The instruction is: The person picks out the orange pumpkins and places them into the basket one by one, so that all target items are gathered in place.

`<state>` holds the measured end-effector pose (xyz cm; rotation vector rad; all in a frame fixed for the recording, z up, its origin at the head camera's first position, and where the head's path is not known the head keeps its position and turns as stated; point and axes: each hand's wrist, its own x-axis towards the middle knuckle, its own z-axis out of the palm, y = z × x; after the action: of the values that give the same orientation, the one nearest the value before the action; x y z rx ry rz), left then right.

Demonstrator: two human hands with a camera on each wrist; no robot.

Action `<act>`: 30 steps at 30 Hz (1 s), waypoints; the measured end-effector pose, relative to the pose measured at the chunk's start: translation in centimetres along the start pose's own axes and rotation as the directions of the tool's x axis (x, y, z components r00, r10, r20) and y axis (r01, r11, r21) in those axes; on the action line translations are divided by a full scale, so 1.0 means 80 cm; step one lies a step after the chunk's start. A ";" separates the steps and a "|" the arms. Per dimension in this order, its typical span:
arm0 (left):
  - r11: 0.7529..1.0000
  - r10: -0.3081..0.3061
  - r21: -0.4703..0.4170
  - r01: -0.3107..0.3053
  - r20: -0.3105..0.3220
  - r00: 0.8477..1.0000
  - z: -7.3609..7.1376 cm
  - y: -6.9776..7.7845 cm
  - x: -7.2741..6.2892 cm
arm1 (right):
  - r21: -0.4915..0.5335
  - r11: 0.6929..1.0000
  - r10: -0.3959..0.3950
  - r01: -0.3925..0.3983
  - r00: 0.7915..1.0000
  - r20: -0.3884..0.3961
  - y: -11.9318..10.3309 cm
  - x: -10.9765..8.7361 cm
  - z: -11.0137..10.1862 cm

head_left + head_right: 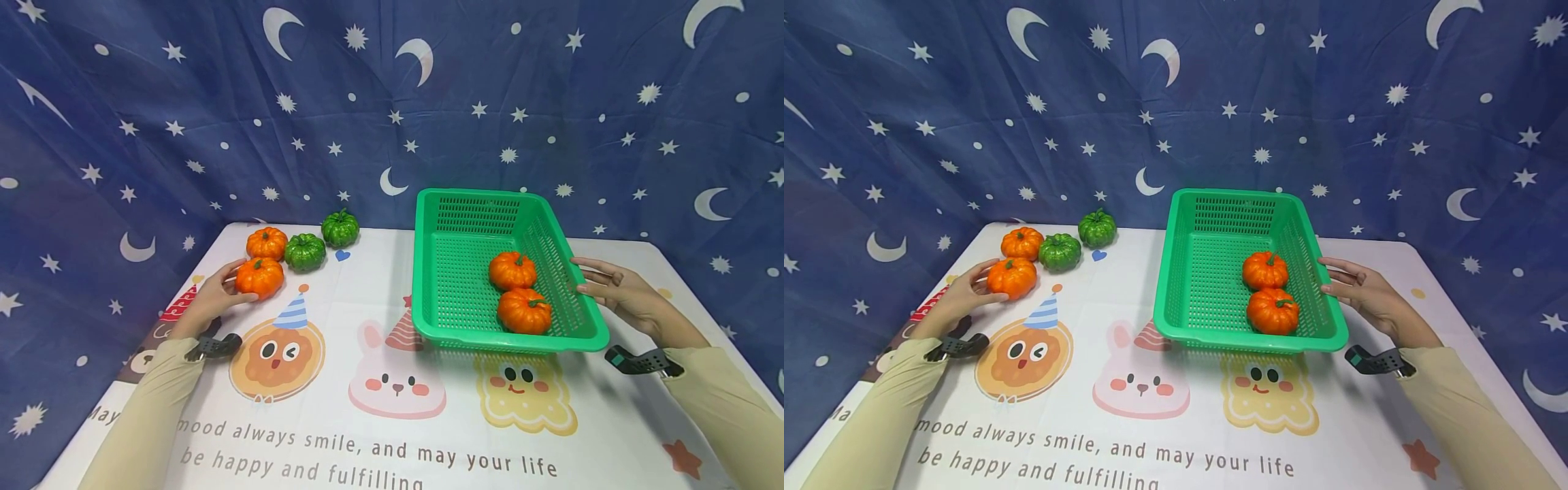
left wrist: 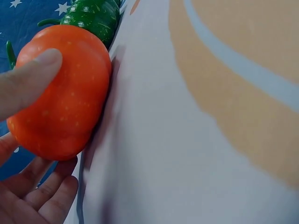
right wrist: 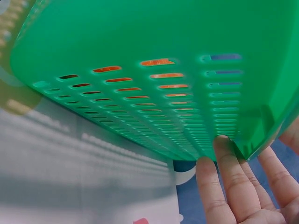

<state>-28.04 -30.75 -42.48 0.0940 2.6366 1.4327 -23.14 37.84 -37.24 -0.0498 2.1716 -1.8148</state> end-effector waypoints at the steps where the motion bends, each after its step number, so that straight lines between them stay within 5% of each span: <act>1: 1.000 -0.001 0.010 0.001 -0.004 1.000 0.000 0.000 -0.001 | 0.001 1.000 -0.001 0.001 1.000 0.001 0.000 0.000 0.000; 18: 0.997 -0.042 0.072 0.042 -0.007 0.999 -0.001 -0.006 0.004 | -0.008 1.000 0.006 -0.006 1.000 -0.004 0.000 0.000 0.000; 30: 0.998 0.000 0.066 0.002 -0.043 0.999 -0.001 -0.001 -0.001 | -0.020 1.000 0.013 -0.014 1.000 -0.010 -0.001 0.000 0.001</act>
<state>-27.98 -30.83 -42.51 0.0696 2.7182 1.3630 -23.17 37.77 -37.17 -0.0310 2.1916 -1.7894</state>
